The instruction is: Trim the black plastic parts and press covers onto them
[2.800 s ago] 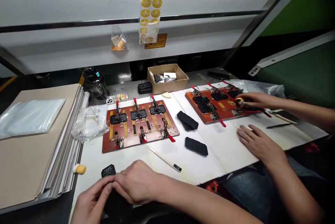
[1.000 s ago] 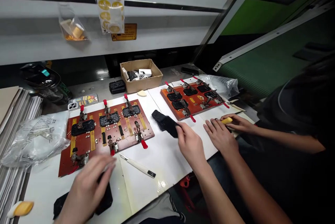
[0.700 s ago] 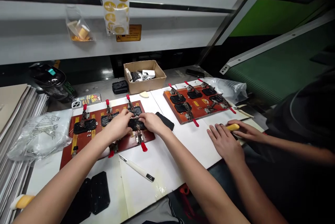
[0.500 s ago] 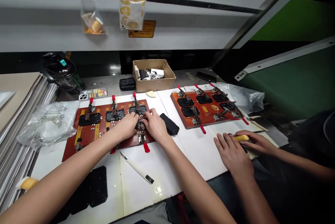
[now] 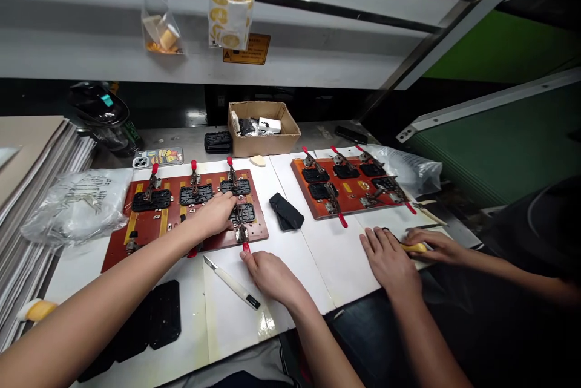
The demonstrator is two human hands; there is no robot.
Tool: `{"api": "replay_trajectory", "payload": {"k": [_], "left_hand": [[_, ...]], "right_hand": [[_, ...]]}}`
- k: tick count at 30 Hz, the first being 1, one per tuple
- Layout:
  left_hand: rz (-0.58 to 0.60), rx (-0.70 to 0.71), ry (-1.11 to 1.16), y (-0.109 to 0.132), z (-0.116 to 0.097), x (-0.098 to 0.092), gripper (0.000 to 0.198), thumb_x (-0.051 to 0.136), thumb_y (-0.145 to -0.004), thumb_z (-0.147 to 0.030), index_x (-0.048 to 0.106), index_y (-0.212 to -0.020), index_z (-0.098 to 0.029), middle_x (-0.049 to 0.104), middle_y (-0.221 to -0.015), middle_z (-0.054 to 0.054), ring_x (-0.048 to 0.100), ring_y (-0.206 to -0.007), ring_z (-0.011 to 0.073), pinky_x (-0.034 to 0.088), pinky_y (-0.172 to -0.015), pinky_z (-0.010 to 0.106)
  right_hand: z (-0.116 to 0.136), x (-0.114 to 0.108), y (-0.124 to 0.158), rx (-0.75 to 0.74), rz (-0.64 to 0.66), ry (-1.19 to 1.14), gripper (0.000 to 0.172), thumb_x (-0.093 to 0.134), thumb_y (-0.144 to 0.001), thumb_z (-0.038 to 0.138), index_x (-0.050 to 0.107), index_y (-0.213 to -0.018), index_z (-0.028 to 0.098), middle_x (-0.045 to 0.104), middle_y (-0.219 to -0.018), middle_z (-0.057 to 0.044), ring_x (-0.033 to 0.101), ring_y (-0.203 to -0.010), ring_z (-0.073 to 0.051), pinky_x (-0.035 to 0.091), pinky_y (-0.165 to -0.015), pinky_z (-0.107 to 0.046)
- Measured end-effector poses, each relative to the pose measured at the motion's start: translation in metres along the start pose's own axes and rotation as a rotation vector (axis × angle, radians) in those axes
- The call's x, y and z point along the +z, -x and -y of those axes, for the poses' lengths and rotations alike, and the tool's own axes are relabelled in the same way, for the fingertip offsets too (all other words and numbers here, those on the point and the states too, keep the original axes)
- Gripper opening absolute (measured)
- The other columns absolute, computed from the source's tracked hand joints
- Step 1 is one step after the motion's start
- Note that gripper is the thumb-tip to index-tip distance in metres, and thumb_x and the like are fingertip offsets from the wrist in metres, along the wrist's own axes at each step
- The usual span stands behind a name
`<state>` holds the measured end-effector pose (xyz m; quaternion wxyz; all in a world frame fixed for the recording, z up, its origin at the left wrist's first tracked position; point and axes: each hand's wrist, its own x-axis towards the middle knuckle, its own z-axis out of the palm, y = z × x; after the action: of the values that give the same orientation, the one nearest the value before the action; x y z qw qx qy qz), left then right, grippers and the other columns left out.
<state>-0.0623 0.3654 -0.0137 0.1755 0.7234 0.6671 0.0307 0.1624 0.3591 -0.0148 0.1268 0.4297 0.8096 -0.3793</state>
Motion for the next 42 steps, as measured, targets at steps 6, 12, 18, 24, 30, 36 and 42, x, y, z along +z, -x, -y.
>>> {"api": "replay_trajectory", "payload": {"k": [6, 12, 18, 24, 30, 36, 42], "left_hand": [[0.021, -0.03, -0.046, -0.002, -0.002, 0.001, 0.043, 0.074, -0.08, -0.03, 0.058, -0.116, -0.013, 0.057, -0.118, 0.01, 0.054, -0.113, 0.0241, 0.046, -0.099, 0.041], [0.049, -0.027, -0.077, 0.001, -0.013, -0.009, 0.043, 0.073, -0.08, -0.026, 0.058, -0.119, -0.013, 0.059, -0.12, 0.01, 0.056, -0.112, 0.0242, 0.046, -0.099, 0.042], [0.04, -0.124, 0.004, 0.053, 0.001, -0.048, 0.032, 0.054, -0.093, -0.036, 0.066, -0.109, -0.01, 0.064, -0.113, 0.018, 0.061, -0.108, 0.0311, 0.048, -0.094, 0.042], [-0.141, -0.25, 0.32, 0.123, 0.031, -0.034, 0.043, 0.028, -0.103, -0.048, 0.058, -0.129, -0.03, 0.066, -0.123, 0.0, 0.065, -0.107, 0.0163, 0.052, -0.094, 0.027], [-0.359, -0.356, 0.29, 0.123, 0.051, -0.023, 0.05, 0.045, -0.097, -0.032, 0.036, -0.146, -0.026, 0.042, -0.149, 0.006, 0.053, -0.127, 0.0193, 0.045, -0.108, 0.033], [-0.154, -0.287, 0.155, 0.107, 0.051, -0.014, 0.063, 0.068, -0.081, -0.017, 0.047, -0.14, -0.02, 0.048, -0.14, 0.012, 0.053, -0.126, 0.0291, 0.044, -0.108, 0.04], [-0.055, -0.332, 0.101, 0.1, 0.058, -0.009, 0.043, 0.07, -0.082, -0.016, 0.058, -0.123, -0.013, 0.056, -0.126, 0.012, 0.058, -0.113, 0.0255, 0.048, -0.1, 0.043]], "right_hand": [[0.0, 0.02, 0.005, 0.054, -0.139, 0.096, 0.045, 0.046, -0.098, 0.058, 0.067, -0.076, 0.024, 0.07, -0.081, -0.013, 0.065, -0.075, -0.026, 0.04, -0.067, -0.034], [-0.026, -0.033, -0.004, 0.118, -0.443, 0.128, 0.044, 0.031, -0.105, 0.048, 0.066, -0.105, 0.022, 0.069, -0.106, -0.011, 0.062, -0.099, -0.025, 0.043, -0.084, -0.035], [-0.054, -0.089, -0.018, 0.127, -0.513, 0.201, 0.033, 0.07, -0.086, 0.036, 0.062, -0.112, 0.016, 0.068, -0.104, -0.012, 0.061, -0.1, -0.027, 0.043, -0.08, -0.032], [-0.011, -0.086, -0.012, 0.054, -0.587, 0.201, 0.041, 0.023, -0.107, 0.033, 0.051, -0.128, 0.012, 0.068, -0.106, -0.015, 0.065, -0.086, -0.023, 0.041, -0.071, -0.03], [0.095, -0.055, -0.067, -0.298, -0.403, 0.302, 0.026, 0.042, -0.104, 0.036, 0.063, -0.11, 0.023, 0.07, -0.106, -0.005, 0.064, -0.094, -0.021, 0.041, -0.075, -0.027], [0.137, -0.023, -0.107, -0.366, -0.252, 0.366, 0.014, 0.062, -0.095, 0.031, 0.07, -0.097, 0.019, 0.069, -0.102, -0.009, 0.063, -0.1, -0.024, 0.043, -0.081, -0.028], [0.136, -0.017, -0.058, -0.164, -0.34, 0.238, 0.053, 0.024, -0.106, 0.052, 0.061, -0.12, 0.017, 0.059, -0.124, -0.017, 0.059, -0.107, -0.029, 0.043, -0.085, -0.036]]}}
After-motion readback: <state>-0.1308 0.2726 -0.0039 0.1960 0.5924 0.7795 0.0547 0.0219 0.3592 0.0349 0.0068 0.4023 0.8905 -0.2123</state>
